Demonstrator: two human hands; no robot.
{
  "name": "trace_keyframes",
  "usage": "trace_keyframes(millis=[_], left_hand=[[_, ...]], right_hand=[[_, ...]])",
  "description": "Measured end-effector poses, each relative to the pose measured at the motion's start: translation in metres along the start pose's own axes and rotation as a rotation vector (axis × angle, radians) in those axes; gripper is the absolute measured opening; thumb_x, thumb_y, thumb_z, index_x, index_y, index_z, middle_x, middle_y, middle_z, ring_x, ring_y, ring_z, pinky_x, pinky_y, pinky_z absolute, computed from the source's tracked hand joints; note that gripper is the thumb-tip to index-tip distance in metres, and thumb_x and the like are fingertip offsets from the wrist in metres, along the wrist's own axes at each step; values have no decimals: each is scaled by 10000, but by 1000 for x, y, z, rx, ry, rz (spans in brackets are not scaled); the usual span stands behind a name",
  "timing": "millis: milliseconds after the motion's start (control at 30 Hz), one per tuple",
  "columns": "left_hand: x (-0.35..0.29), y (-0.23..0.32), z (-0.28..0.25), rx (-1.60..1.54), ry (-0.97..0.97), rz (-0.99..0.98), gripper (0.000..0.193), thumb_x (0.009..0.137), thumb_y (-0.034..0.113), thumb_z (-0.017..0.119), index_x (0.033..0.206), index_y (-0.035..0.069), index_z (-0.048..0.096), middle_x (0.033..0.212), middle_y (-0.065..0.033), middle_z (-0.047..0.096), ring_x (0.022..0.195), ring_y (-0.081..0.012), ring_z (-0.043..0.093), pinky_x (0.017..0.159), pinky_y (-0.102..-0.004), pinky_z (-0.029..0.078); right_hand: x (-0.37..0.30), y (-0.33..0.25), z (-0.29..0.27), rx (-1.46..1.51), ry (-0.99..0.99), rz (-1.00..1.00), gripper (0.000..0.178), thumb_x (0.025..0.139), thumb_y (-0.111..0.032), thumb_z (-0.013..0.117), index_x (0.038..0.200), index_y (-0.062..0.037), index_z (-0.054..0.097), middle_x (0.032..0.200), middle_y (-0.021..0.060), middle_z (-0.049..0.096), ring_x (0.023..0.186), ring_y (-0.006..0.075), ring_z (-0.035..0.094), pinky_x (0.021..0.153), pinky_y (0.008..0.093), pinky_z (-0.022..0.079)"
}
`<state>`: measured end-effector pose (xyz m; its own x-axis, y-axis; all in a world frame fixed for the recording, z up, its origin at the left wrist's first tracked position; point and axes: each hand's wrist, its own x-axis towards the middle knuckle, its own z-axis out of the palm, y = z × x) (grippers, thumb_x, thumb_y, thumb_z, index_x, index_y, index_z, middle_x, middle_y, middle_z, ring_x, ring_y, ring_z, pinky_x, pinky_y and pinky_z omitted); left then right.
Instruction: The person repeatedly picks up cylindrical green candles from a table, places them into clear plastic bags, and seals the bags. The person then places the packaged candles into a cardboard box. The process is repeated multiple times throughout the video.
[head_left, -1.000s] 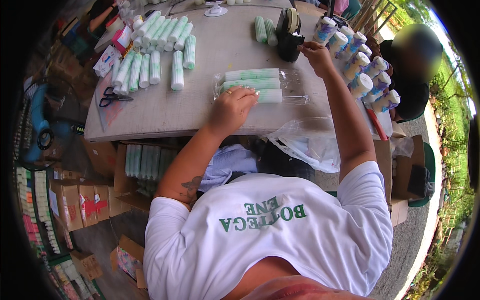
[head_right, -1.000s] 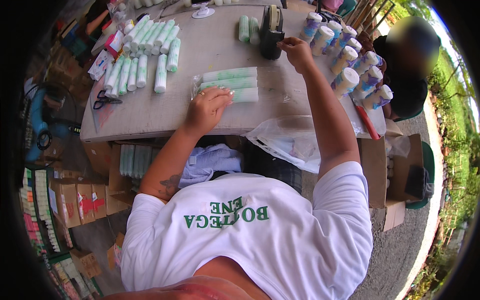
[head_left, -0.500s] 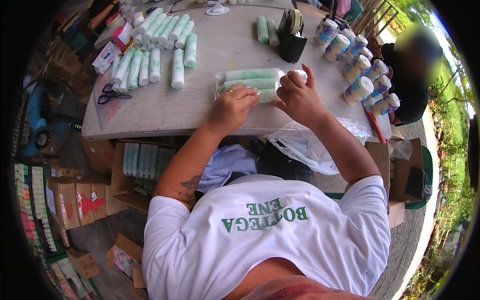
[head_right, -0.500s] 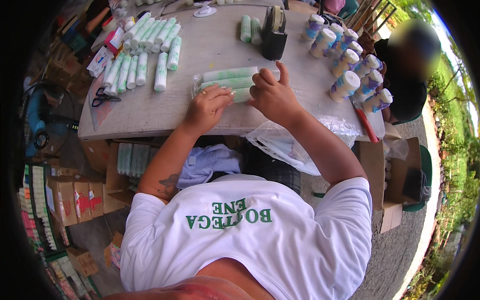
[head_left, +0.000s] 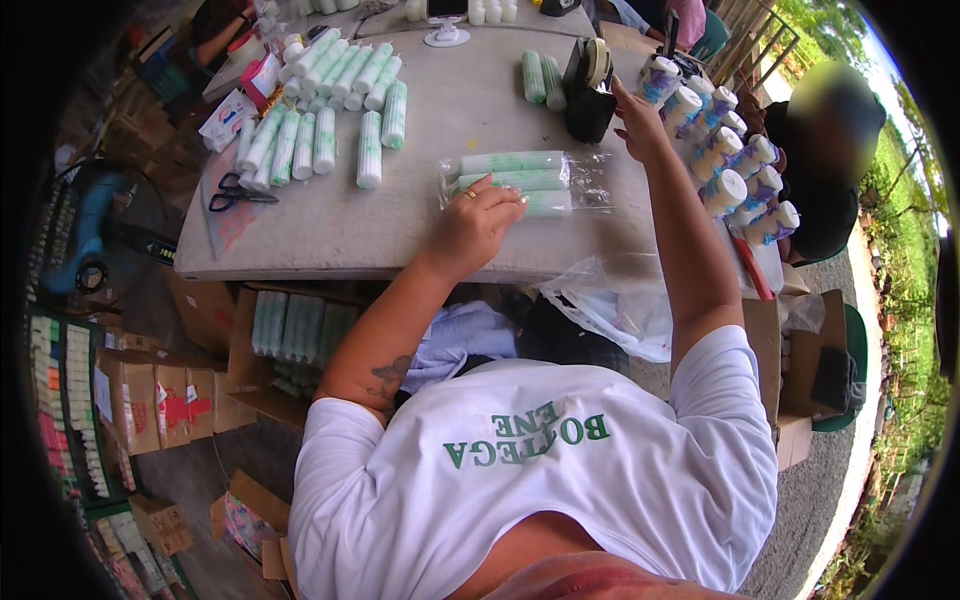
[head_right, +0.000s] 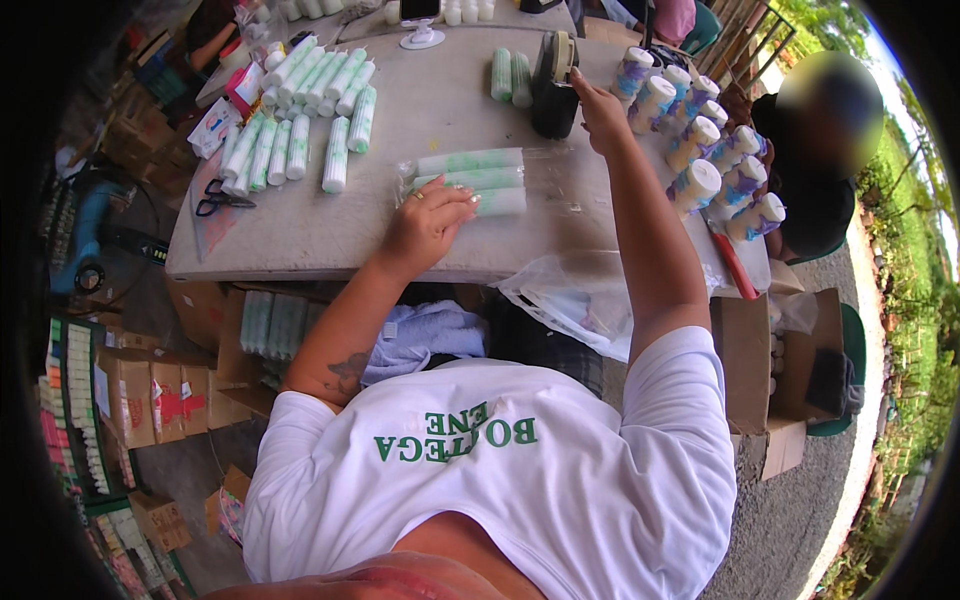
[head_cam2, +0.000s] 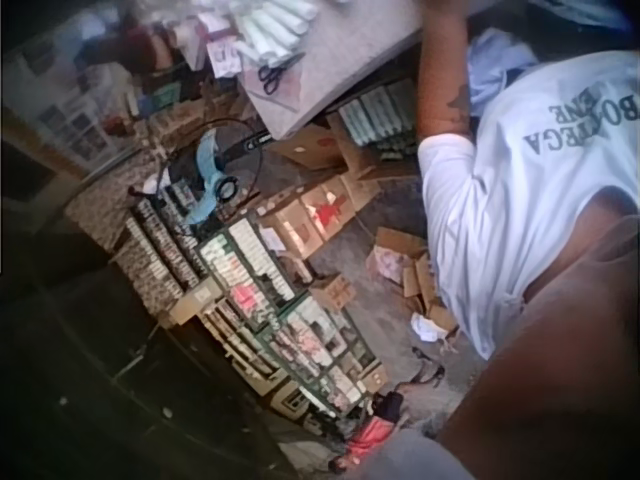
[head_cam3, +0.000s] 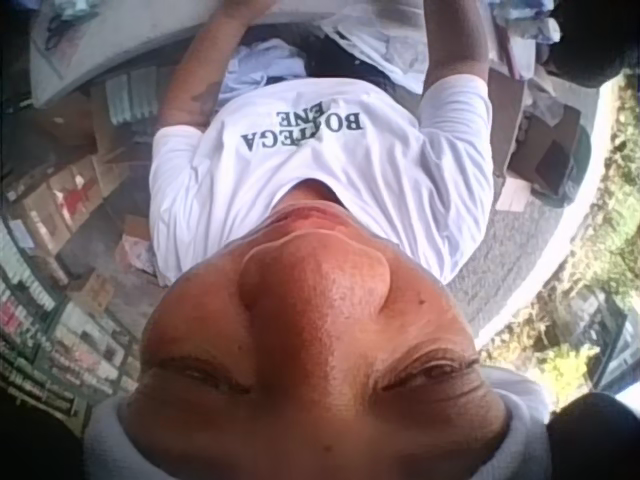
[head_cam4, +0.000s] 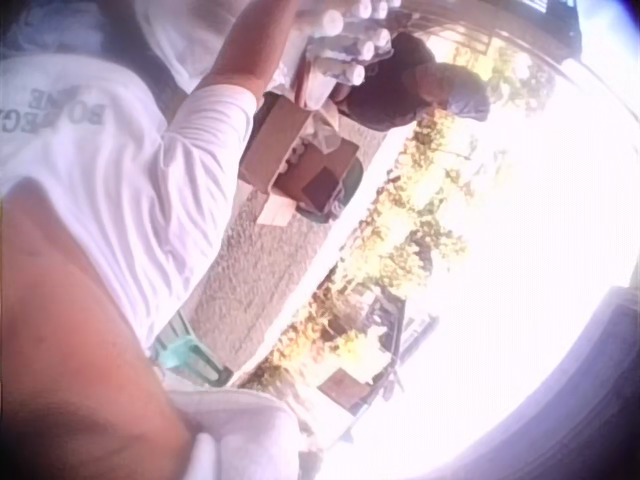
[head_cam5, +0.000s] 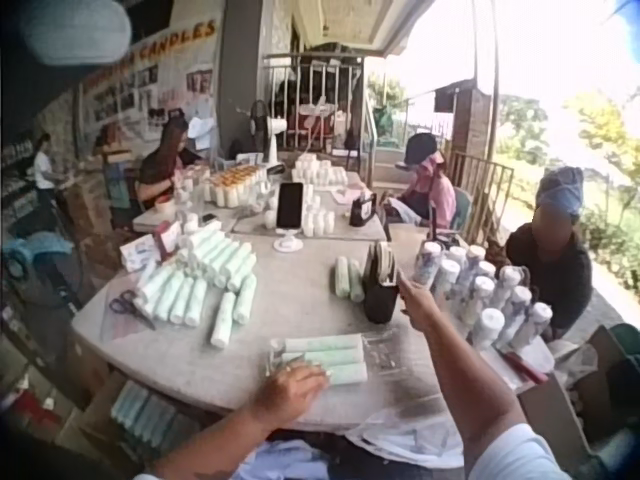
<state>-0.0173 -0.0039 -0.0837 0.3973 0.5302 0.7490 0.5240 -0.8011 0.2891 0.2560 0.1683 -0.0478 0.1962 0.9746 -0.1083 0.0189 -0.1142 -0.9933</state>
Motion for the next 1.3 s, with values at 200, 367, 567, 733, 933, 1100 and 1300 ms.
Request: trace_keyframes(millis=[200, 367, 567, 733, 933, 1100, 1300], left_hand=[[1, 2, 1, -10, 4, 5, 95, 761, 25, 646, 845, 59, 677, 911, -82, 666, 871, -241, 647, 928, -422, 479], [2, 1, 0, -3, 4, 17, 99, 760, 31, 652, 853, 52, 679, 905, -83, 665, 868, -243, 646, 924, -420, 483], [1, 5, 2, -12, -7, 10, 163, 730, 16, 697, 886, 65, 689, 922, -70, 664, 879, -256, 640, 913, -425, 493], [-2, 17, 5, 28, -12, 9, 160, 730, 40, 702, 888, 58, 684, 953, -73, 660, 893, -259, 639, 909, -417, 495], [-18, 31, 3, 100, 6, 39, 306, 720, 91, 731, 1005, 50, 630, 1046, -87, 632, 978, -261, 607, 948, -419, 462], [-56, 25, -29, 183, 94, -74, 400, 727, 129, 731, 1088, 71, 568, 1121, -94, 571, 1041, -274, 548, 954, -408, 427], [-71, 19, -30, 143, 141, -60, 329, 694, 42, 752, 987, 93, 610, 965, -74, 583, 870, -281, 570, 781, -372, 460]], right_hand=[[-4, -19, 14, 59, 16, -65, 326, 796, -245, 720, 1029, -27, 653, 969, 60, 649, 900, 133, 558, 773, 261, 406], [-34, 4, 11, 138, -52, -172, 146, 803, -136, 714, 895, -29, 673, 785, 0, 608, 648, 69, 465, 565, 224, 349], [-48, 32, -12, -131, -21, -477, 171, 814, -155, 716, 905, -19, 664, 1055, 93, 622, 988, 166, 583, 858, 272, 444], [-192, 15, 10, -706, -408, -914, 578, 777, -108, 707, 1301, -118, 464, 1240, 68, 570, 1138, 250, 542, 1062, 479, 303], [-204, 56, 19, -771, -278, -1119, 673, 747, -48, 700, 1345, -97, 396, 1125, 50, 634, 1076, 243, 572, 1018, 431, 369], [-198, 56, 20, -679, -287, -1087, 689, 735, -17, 701, 1347, -97, 395, 1041, 50, 665, 1010, 256, 591, 932, 380, 439], [-196, 52, 21, -633, -319, -975, 685, 732, -13, 707, 1343, -102, 411, 1019, 53, 670, 978, 258, 598, 872, 369, 458]])
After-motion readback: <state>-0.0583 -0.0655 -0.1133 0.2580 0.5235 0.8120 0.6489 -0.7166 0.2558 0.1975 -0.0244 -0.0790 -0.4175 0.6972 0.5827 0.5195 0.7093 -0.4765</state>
